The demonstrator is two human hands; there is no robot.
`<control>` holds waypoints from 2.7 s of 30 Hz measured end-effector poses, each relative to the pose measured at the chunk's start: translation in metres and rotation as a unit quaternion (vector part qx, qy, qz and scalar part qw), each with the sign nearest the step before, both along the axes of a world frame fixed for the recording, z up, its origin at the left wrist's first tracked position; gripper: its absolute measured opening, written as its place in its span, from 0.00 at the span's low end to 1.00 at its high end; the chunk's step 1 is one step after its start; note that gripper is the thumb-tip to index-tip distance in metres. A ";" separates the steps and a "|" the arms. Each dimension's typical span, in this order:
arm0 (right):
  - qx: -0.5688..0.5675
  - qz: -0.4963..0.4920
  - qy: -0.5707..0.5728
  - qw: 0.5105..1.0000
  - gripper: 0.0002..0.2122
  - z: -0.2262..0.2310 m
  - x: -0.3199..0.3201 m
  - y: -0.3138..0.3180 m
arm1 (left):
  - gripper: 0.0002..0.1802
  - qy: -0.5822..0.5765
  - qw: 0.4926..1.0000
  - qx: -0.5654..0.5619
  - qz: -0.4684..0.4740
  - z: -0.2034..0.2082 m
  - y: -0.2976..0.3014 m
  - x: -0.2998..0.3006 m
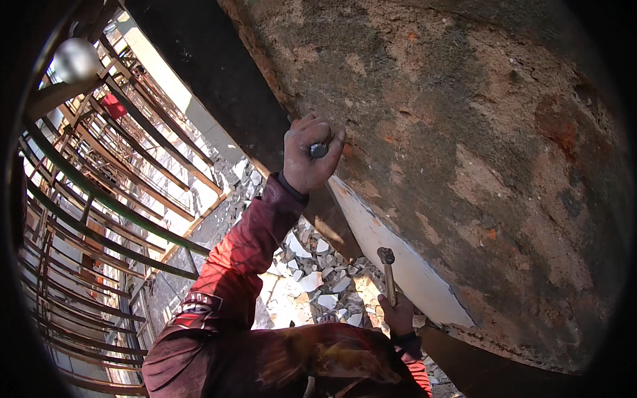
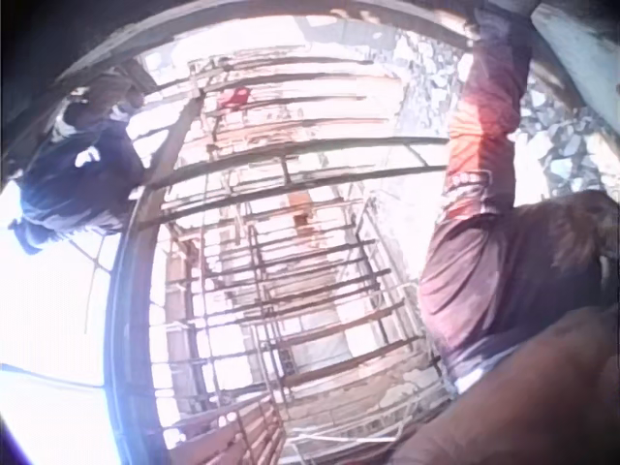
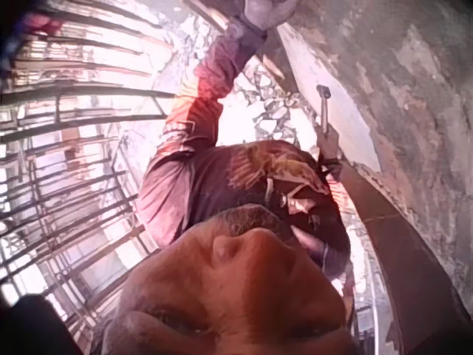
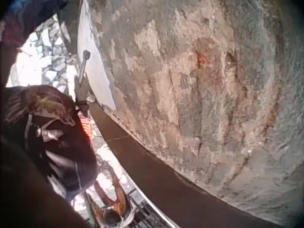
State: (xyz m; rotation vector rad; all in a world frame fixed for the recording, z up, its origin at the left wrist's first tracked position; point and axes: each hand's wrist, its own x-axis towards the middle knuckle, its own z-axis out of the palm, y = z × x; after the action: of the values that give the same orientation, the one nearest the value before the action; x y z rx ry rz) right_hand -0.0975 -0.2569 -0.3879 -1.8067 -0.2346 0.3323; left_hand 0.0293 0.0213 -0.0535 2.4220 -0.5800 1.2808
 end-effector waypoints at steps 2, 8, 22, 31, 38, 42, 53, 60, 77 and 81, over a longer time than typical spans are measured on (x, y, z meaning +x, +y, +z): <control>-0.011 0.004 0.014 1.000 0.19 -0.012 -0.001 -0.004 | 0.12 0.061 0.986 0.142 -0.065 -0.054 -0.022 -0.019; 0.009 0.002 -0.051 0.999 0.19 0.021 0.016 -0.002 | 0.12 0.174 0.940 0.224 -0.190 -0.113 -0.048 -0.053; 0.042 0.120 -0.003 0.992 0.17 0.025 0.011 0.020 | 0.18 -0.057 0.979 0.195 -0.029 0.054 -0.009 0.012; 0.076 0.124 -0.002 0.989 0.13 0.101 0.026 0.015 | 0.20 -0.087 0.991 0.099 0.031 0.047 0.011 0.034; 0.539 0.122 -0.328 0.767 0.18 0.201 0.053 0.025 | 0.20 -0.046 0.994 0.089 0.041 0.045 0.026 0.041; 0.649 0.130 -0.422 0.619 0.26 0.229 0.068 0.058 | 0.19 -0.042 0.997 -0.028 0.061 0.041 0.029 0.038; 0.517 0.090 -0.331 0.784 0.25 0.262 0.049 0.030 | 0.19 -0.069 0.997 0.014 0.039 0.056 0.040 0.034; 0.626 0.010 -0.531 0.570 0.30 0.336 0.036 -0.006 | 0.21 -0.130 0.987 -0.078 0.047 0.088 0.028 0.052; 0.617 -0.036 -0.615 0.490 0.30 0.405 0.034 0.001 | 0.20 0.000 0.990 -0.110 0.089 0.092 0.048 0.043; 0.458 -0.005 -0.344 0.820 0.25 0.330 0.058 0.110 | 0.20 0.012 0.991 -0.072 0.111 0.095 0.037 0.046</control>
State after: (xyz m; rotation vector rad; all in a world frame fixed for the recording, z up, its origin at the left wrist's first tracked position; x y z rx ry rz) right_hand -0.0399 -0.1469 -0.0577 -0.8821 -0.7497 -0.4267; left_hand 0.0749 0.0586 0.0416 2.4287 -0.2057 1.3264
